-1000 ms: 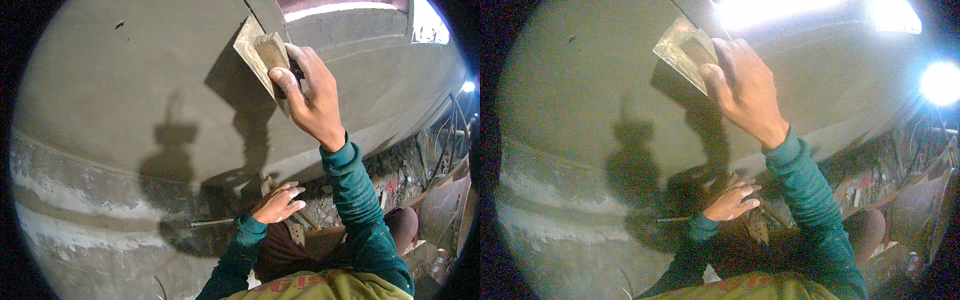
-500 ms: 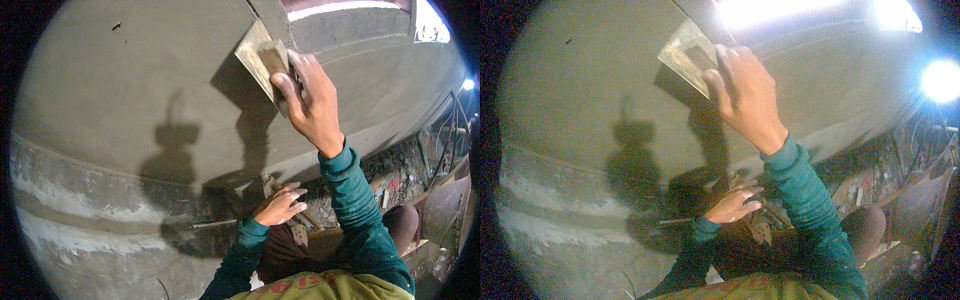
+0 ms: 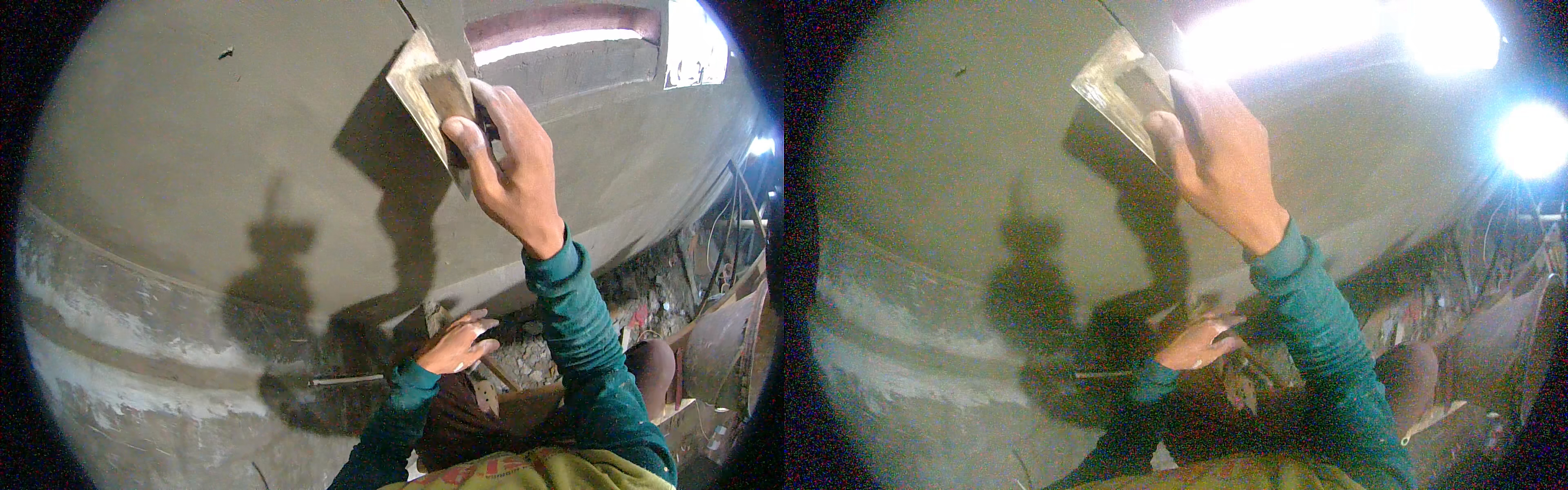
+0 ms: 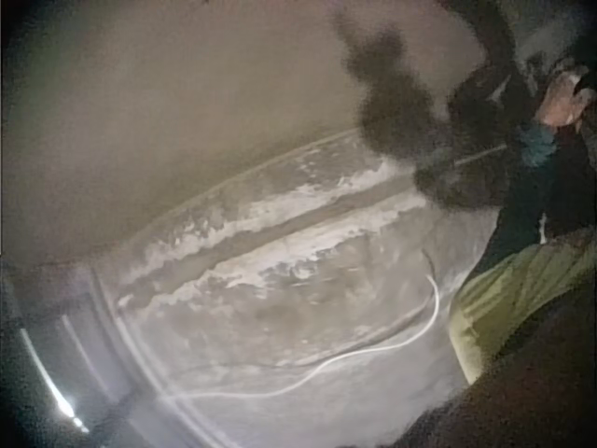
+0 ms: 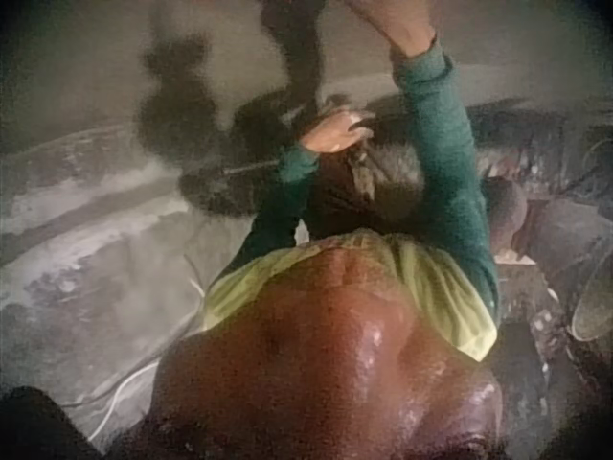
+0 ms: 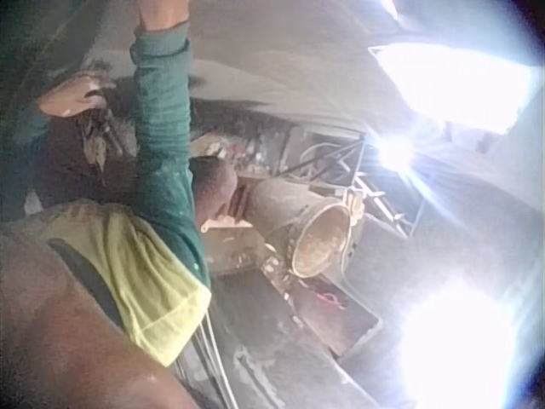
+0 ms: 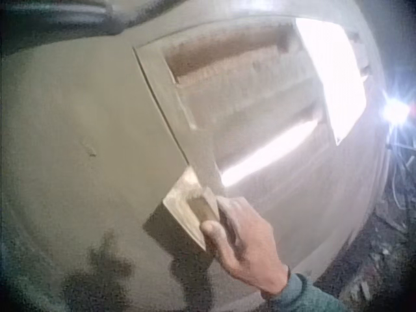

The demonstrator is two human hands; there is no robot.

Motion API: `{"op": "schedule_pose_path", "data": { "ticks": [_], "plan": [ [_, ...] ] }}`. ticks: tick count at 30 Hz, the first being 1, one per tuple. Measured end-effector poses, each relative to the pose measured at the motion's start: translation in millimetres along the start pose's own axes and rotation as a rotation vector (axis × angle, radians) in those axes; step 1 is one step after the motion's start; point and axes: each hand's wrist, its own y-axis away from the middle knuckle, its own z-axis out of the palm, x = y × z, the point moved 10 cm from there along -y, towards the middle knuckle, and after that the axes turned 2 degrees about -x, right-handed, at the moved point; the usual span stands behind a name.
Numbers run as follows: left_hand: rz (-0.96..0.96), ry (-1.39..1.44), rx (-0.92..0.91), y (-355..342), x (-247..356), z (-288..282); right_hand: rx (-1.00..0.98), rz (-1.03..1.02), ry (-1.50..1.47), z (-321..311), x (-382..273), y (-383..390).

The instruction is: The person applies plaster to a wall using a trowel, smoothing the surface with consistent strokes. They then use a brush to clean the trowel and a sanding block to finish the wall surface.

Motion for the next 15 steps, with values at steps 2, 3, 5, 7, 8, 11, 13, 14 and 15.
{"op": "schedule_pose_path", "data": {
  "ticks": [2,3,5,7,8,11,13,14,15],
  "plan": [
    [0.001,-0.022,0.005,-3,-3,2,0.015,-0.016,0.014,0,-3,-13],
    [-0.007,-0.029,0.006,-2,-5,2,0.019,-0.017,0.016,1,-3,-15],
    [0.004,-0.002,-0.003,-2,-6,2,0.022,-0.028,0.018,3,-4,-21],
    [0.009,0.01,-0.002,-1,-4,1,0.017,-0.019,0.016,4,-5,-23],
    [0.008,0.004,0.005,1,-2,-1,0.015,-0.008,0.012,4,-6,-26],
    [-0.006,-0.005,-0.001,1,1,-3,0.017,-0.023,0.05,6,-8,-25],
    [-0.024,0.006,-0.013,6,-5,-1,0.006,-0.018,0.06,11,-6,-14],
    [-0.032,0.017,-0.018,10,-13,4,-0.006,-0.003,0.052,14,-3,2],
    [-0.014,0.028,-0.019,4,-12,4,-0.017,-0.006,0.064,9,1,13]
  ]
}}
